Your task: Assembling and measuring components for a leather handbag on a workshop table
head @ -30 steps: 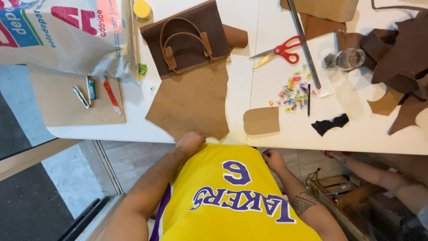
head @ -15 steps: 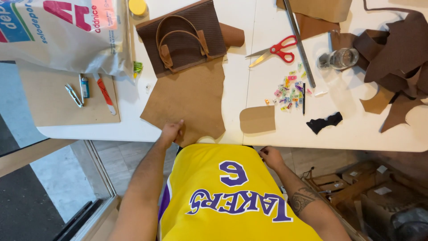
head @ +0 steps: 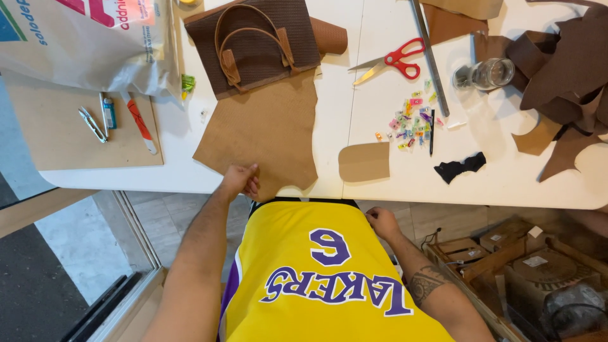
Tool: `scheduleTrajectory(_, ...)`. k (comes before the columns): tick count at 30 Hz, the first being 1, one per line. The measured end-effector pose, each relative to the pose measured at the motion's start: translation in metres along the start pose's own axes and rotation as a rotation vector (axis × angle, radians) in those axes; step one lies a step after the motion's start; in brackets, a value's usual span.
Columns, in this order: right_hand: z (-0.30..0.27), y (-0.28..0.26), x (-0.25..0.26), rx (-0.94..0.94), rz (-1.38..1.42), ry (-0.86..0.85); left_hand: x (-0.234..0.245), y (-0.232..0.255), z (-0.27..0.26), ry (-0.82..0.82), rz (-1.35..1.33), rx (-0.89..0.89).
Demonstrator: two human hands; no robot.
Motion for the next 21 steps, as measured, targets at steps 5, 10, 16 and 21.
scheduleTrajectory(5, -0.001, 0.003, -0.002, 0.001, 0.023, 0.009, 0.000, 0.000, 0.000, -0.026, -0.025, 0.024)
scheduleTrajectory(10, -0.008, -0.010, 0.002, -0.003, 0.009, 0.000, 0.002, 0.000, 0.003, -0.025, -0.015, 0.020)
scheduleTrajectory(16, 0.000, 0.004, -0.003, 0.008, -0.030, -0.010, 0.002, -0.005, 0.008, -0.034, -0.029, 0.023)
scheduleTrajectory(21, -0.003, -0.003, 0.004, 0.013, -0.084, -0.037, 0.003, -0.001, 0.002, -0.049, -0.037, 0.039)
Point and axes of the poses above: each hand's wrist, its own z-axis towards the middle knuckle, its own x-axis out of the back of the hand, y = z × x, the point moved 1 cm from there along z, towards the middle knuckle, and after that the axes turned 12 degrees about x, right-handed, at the moved point
